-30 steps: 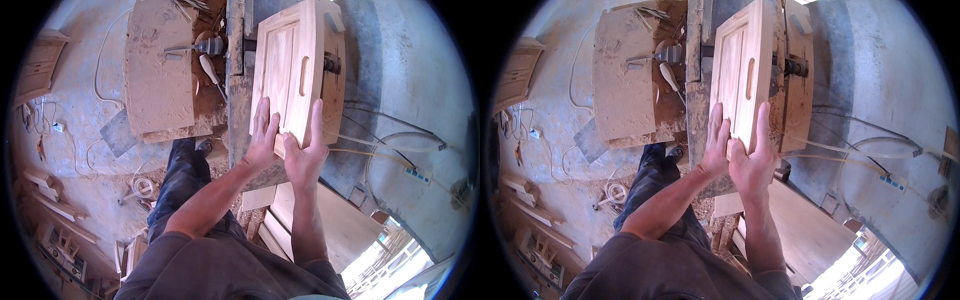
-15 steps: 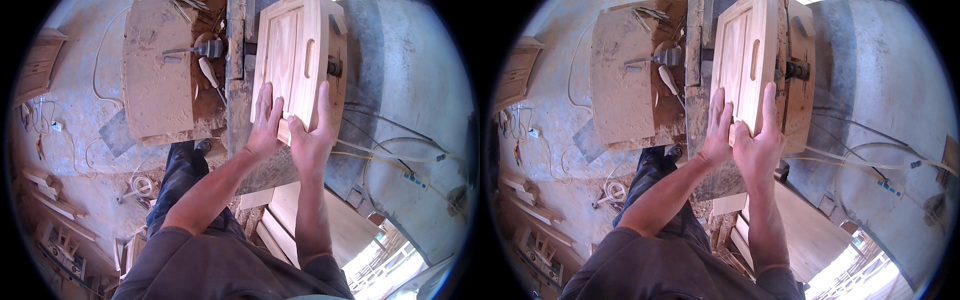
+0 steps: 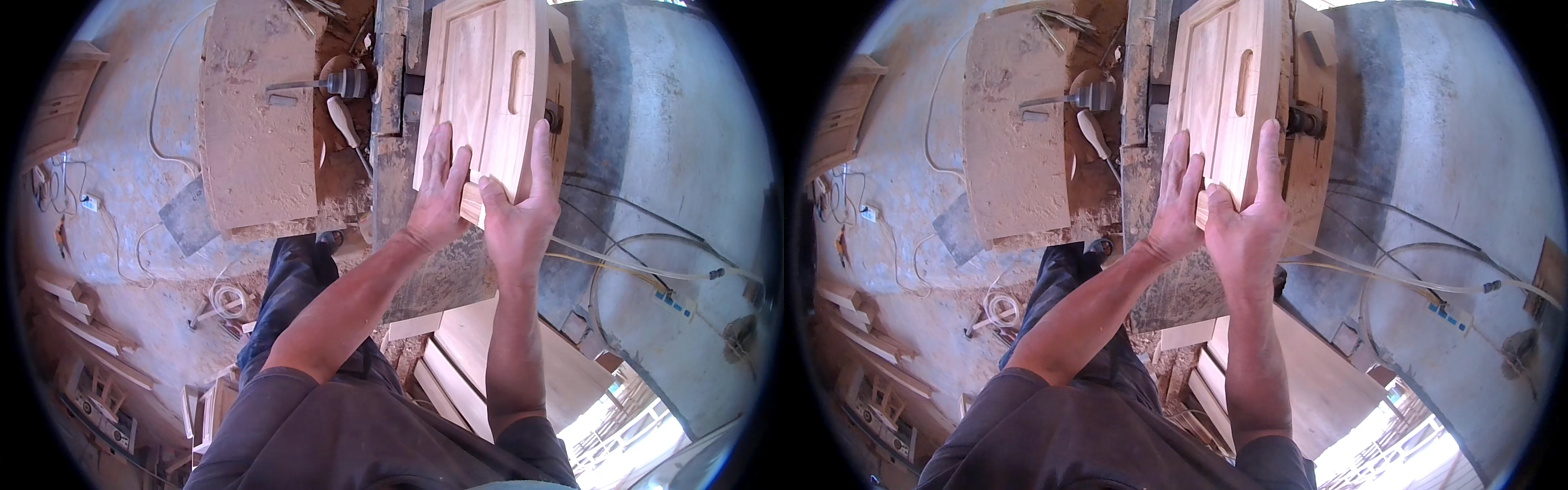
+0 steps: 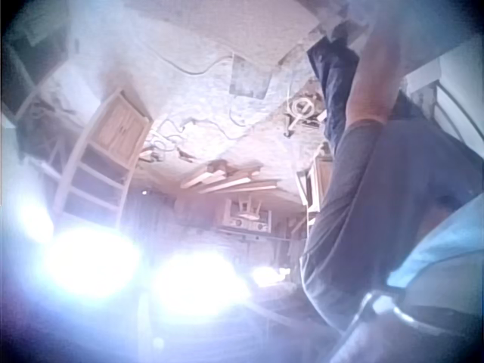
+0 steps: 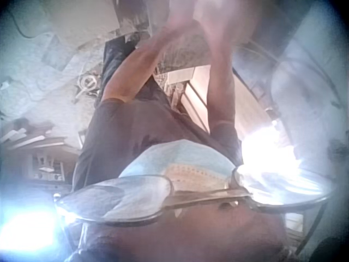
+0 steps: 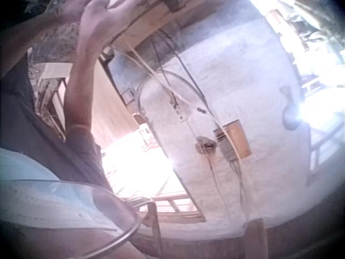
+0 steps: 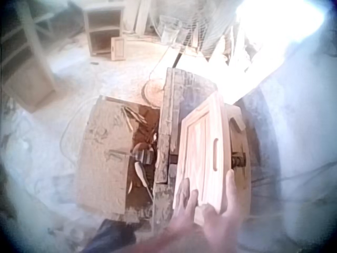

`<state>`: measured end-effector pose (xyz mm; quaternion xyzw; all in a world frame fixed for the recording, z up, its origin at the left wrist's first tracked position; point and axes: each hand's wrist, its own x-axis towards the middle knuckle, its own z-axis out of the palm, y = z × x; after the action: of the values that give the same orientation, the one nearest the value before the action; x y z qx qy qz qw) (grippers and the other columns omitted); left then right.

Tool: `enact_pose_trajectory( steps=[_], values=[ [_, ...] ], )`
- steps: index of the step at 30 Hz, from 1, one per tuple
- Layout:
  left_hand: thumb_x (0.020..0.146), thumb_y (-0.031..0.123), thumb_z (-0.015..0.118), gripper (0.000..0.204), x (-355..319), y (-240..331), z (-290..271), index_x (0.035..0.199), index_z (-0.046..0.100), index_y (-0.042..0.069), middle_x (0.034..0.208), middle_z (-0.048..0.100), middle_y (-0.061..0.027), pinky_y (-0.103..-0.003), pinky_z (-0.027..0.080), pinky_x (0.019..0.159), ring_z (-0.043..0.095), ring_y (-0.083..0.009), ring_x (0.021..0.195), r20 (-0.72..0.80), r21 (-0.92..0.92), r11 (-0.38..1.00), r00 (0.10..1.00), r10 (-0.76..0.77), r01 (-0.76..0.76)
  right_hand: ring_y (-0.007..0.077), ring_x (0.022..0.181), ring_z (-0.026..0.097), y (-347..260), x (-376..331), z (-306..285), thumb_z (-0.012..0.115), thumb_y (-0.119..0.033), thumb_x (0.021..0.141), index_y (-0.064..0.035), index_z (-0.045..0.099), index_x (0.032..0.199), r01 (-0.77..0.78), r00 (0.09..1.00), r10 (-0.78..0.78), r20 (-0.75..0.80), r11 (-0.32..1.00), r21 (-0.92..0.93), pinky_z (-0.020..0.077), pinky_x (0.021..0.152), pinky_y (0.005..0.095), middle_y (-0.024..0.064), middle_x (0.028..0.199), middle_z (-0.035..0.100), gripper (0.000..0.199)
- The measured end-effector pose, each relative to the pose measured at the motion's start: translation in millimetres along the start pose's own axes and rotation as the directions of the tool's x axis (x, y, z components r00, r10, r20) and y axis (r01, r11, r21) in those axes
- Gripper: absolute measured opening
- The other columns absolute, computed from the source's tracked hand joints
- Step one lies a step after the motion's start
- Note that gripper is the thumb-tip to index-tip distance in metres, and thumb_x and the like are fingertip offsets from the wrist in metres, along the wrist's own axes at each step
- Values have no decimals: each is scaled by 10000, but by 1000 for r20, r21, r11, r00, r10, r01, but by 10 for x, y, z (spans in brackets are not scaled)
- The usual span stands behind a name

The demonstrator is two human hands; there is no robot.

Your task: The person uses a router table to shape wooden panels, then kneels to fit them into a cabinet frame. The person repeatedly removes and reinserts the panels to check alignment.

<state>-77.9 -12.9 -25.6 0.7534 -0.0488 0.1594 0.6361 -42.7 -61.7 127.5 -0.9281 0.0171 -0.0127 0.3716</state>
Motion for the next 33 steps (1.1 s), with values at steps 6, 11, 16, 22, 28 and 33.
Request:
enact_pose_trajectory(
  steps=[6,11,16,22,28,33],
  values=[
    [729,13,775,908,177,-41,5,1500,296,0,1629,100,-358,-596,240,1213,139,-575,1496,11,49,999,1000,-5,5,344,1361,543,-14,190,25,637,54,791,-17,348,1571,21,1000,-22,-21,999,-46,487,1070,385,240,1523,489,835],
    [692,-18,765,913,330,-82,1,1484,311,-19,1628,95,-354,-587,240,1216,135,-573,1496,21,32,999,1000,-23,22,274,1366,516,-122,355,44,604,109,815,70,282,1571,-63,998,64,24,998,-17,491,1061,341,257,1580,387,822],
    [672,-47,738,902,547,-83,-30,1473,322,-24,1616,105,-366,-585,236,1215,132,-576,1492,64,39,997,996,-64,62,348,1295,602,-62,555,77,645,44,801,-29,357,1572,-47,998,45,-35,997,-56,493,1047,393,262,1450,557,827],
    [694,-59,696,853,771,-166,20,1463,329,-25,1591,134,-387,-580,243,1211,156,-589,1474,11,53,998,999,-34,33,345,1223,648,-59,797,119,655,32,796,-39,383,1563,-21,998,18,-57,998,-56,510,1016,394,284,1385,595,817],
    [706,-66,653,835,944,-222,39,1471,323,-9,1581,149,-392,-578,246,1210,160,-594,1468,10,47,998,999,-41,41,347,1185,667,-47,993,125,683,-30,795,-63,405,1557,-35,998,31,-49,996,-84,527,982,401,285,1364,608,812],
    [750,-13,677,859,1079,-291,70,1519,293,-25,1602,179,-356,-554,226,1220,186,-549,1484,18,91,994,998,-61,59,342,1140,688,-29,1174,104,699,-92,790,-60,423,1546,12,999,-22,-48,977,-215,533,961,399,268,1315,646,806]
  ],
)
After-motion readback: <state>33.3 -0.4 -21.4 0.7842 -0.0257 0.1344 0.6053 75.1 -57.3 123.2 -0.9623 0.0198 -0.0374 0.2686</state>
